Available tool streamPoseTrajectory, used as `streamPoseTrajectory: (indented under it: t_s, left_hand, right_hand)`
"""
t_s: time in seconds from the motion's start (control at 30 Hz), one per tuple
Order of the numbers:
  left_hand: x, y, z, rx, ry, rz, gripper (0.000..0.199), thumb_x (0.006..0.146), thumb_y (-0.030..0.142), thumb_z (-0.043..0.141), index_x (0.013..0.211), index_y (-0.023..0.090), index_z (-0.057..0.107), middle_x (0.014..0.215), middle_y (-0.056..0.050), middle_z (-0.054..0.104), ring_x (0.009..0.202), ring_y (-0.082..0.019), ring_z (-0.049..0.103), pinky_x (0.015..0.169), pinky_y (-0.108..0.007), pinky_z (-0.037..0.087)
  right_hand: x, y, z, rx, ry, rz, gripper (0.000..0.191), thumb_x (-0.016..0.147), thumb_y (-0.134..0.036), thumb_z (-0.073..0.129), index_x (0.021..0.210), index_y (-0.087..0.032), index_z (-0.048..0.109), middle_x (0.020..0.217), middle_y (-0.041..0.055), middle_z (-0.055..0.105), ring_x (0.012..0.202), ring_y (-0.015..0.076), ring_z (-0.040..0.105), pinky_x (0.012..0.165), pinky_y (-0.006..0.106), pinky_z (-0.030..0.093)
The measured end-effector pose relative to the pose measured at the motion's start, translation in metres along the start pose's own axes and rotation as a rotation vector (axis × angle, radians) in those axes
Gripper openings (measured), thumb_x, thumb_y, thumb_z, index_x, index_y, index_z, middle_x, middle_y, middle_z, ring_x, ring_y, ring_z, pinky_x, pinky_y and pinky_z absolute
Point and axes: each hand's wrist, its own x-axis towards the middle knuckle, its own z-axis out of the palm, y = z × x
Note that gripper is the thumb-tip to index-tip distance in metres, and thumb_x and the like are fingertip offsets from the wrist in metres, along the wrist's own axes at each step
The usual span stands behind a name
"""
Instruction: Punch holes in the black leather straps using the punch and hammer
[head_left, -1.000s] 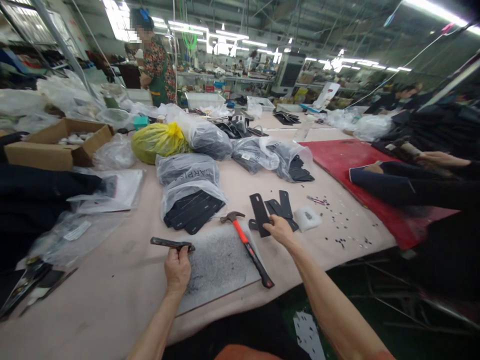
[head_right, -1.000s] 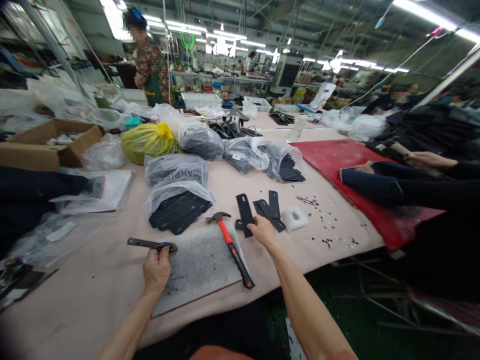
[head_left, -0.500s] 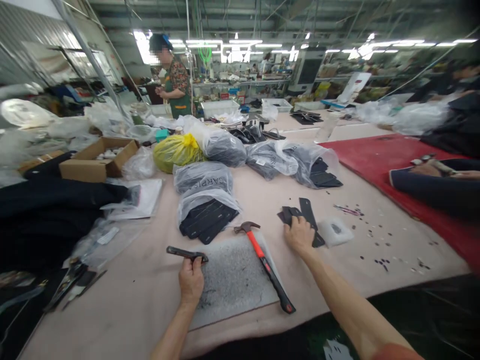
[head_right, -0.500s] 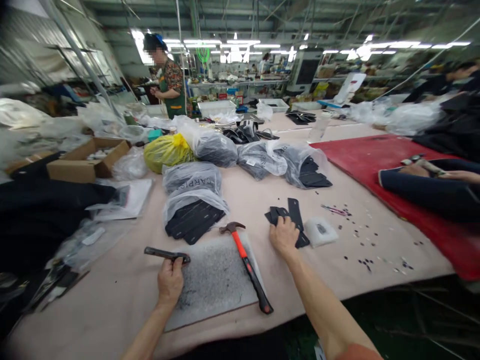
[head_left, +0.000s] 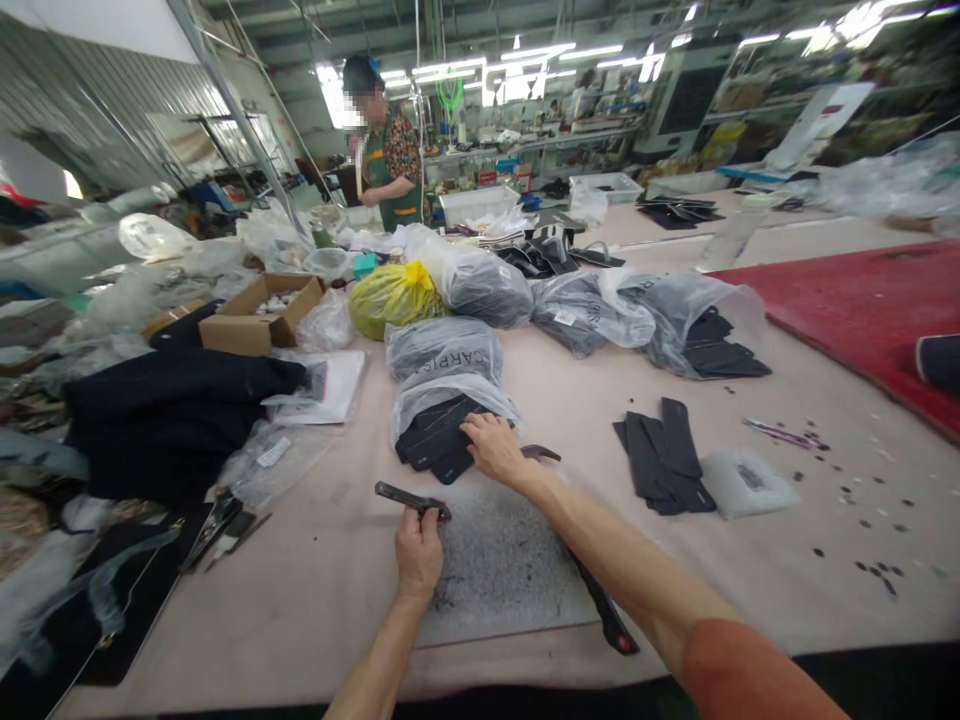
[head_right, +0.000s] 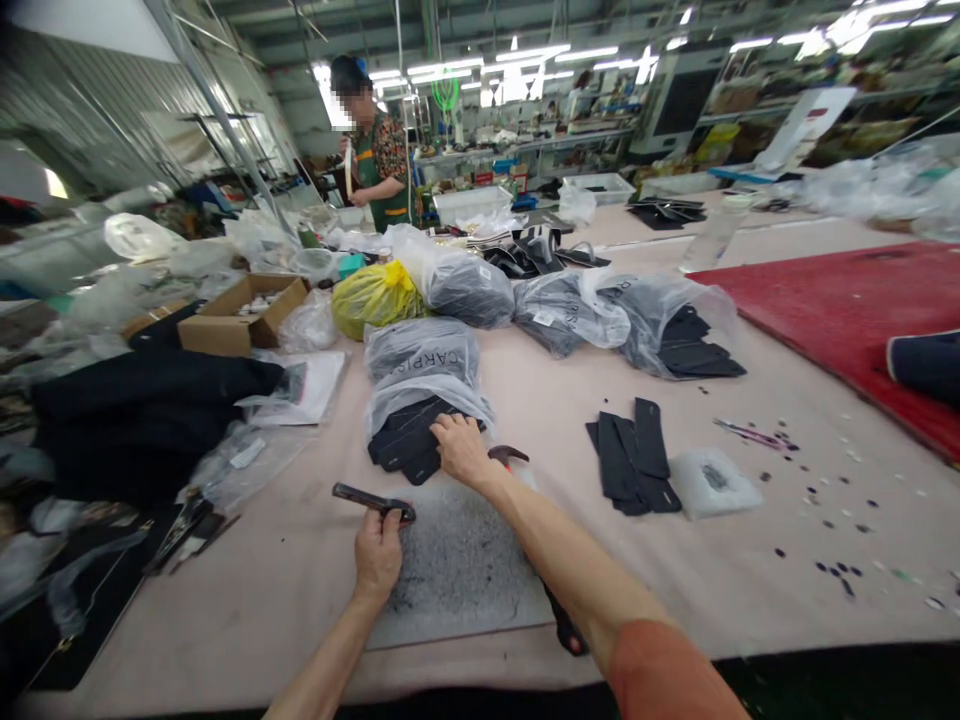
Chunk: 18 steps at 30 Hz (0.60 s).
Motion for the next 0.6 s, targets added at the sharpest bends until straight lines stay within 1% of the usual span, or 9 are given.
streamPoseTrajectory:
  t_s: [0.03,0.1,0.23,0.37,0.47,0.53,0.6]
  left_hand:
    - [0.0,0.001,0.0,0.001,-0.001,0.003,0.025,0.086,0.037,0.047,0.092,0.019,0.062,0.082,-0.008,0.074,0.075,-0.023,0.07,0.071,-0.035,0.054]
    - [-0.001,0.003,0.0,0.001,0.005,0.011,0.024,0.086,0.036,0.047,0.091,0.019,0.063,0.082,-0.008,0.074,0.075,-0.023,0.07,0.071,-0.034,0.054]
    - [-0.001,0.004,0.0,-0.024,0.016,0.027,0.021,0.086,0.033,0.047,0.091,0.019,0.062,0.082,-0.008,0.073,0.074,-0.022,0.07,0.069,-0.033,0.053]
    - [-0.001,0.005,0.0,-0.041,0.009,0.02,0.02,0.087,0.032,0.047,0.091,0.019,0.062,0.082,-0.008,0.072,0.074,-0.022,0.07,0.068,-0.032,0.053]
    - [-0.001,0.006,-0.001,-0.057,0.008,0.022,0.02,0.086,0.032,0.047,0.09,0.019,0.061,0.08,-0.007,0.072,0.074,-0.022,0.07,0.068,-0.031,0.053]
    - [-0.001,0.006,-0.001,-0.071,0.008,0.029,0.019,0.086,0.033,0.047,0.09,0.019,0.061,0.079,-0.007,0.072,0.073,-0.022,0.07,0.067,-0.031,0.053]
    - [-0.001,0.006,-0.001,-0.087,0.009,0.032,0.019,0.086,0.033,0.047,0.09,0.019,0.061,0.08,-0.007,0.072,0.073,-0.021,0.07,0.067,-0.031,0.053]
  right_hand:
    - [0.01,-0.006,0.002,-0.021,-0.011,-0.016,0.039,0.082,-0.021,0.056,0.121,-0.021,0.055,0.13,0.0084,0.052,0.114,0.0248,0.044,0.093,0.038,0.031]
    - [0.026,-0.011,0.004,-0.044,-0.025,-0.028,0.037,0.079,-0.017,0.058,0.116,-0.017,0.058,0.126,0.0117,0.053,0.112,0.0265,0.044,0.093,0.04,0.029]
    - [0.04,-0.009,0.006,-0.101,-0.063,-0.048,0.027,0.076,-0.015,0.056,0.103,-0.013,0.061,0.109,0.016,0.058,0.107,0.0294,0.045,0.093,0.043,0.026]
    - [0.037,-0.009,0.006,-0.135,-0.096,-0.022,0.032,0.073,-0.013,0.055,0.105,-0.01,0.057,0.108,0.0182,0.058,0.103,0.0297,0.047,0.089,0.041,0.028]
    - [0.033,-0.013,0.006,-0.144,-0.115,0.0,0.037,0.075,-0.013,0.053,0.112,-0.009,0.054,0.102,0.0164,0.061,0.096,0.0279,0.051,0.085,0.04,0.029]
    - [0.03,-0.016,0.002,-0.142,-0.124,-0.006,0.037,0.078,-0.013,0.05,0.115,-0.011,0.054,0.1,0.0137,0.063,0.094,0.0263,0.053,0.084,0.038,0.029]
    - [0.027,-0.018,-0.006,-0.139,-0.135,-0.025,0.034,0.081,-0.012,0.048,0.114,-0.016,0.057,0.1,0.011,0.064,0.093,0.0246,0.054,0.084,0.037,0.029]
